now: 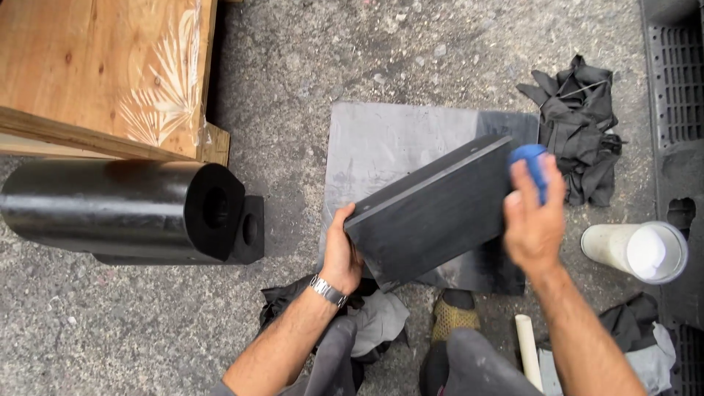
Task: Cleaning and inspecting large black industrial rubber or plastic components using a cloth and discarding waste material.
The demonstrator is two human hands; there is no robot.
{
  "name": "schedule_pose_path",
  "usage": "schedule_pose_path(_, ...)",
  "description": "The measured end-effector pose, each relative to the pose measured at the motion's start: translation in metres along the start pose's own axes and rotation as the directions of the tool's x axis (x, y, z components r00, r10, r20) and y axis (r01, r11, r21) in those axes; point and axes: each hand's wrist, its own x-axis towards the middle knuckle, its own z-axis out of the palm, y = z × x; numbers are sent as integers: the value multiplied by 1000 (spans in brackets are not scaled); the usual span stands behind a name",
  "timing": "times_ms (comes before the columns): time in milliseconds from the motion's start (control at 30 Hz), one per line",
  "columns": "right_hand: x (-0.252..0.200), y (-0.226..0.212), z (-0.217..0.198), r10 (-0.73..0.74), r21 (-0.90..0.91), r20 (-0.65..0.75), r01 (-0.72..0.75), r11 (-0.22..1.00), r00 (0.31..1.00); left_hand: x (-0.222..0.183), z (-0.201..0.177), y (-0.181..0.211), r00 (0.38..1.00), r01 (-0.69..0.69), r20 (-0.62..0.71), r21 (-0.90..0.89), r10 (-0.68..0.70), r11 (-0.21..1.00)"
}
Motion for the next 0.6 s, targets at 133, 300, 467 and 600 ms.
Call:
schedule_pose_path(133, -11, -58, 24, -10, -75, -105, 2, 997, 994, 4, 14, 4, 994, 38, -106, -24, -41, 999)
schedule_pose_path(300, -40, -125, 34, -513, 300, 49, 478, 826, 857, 15, 2, -5, 998, -61, -16, -77, 60, 995)
schedule_pose_path(467, 51, -52, -8, -5, 122, 154, -14, 992, 988, 19, -1, -3, 998, 10, -60, 41, -8, 999)
schedule_pose_path(600, 79, 52, 15, 266, 478, 311, -392, 786, 913, 6, 16, 4, 994, 3, -106, 69, 5, 998)
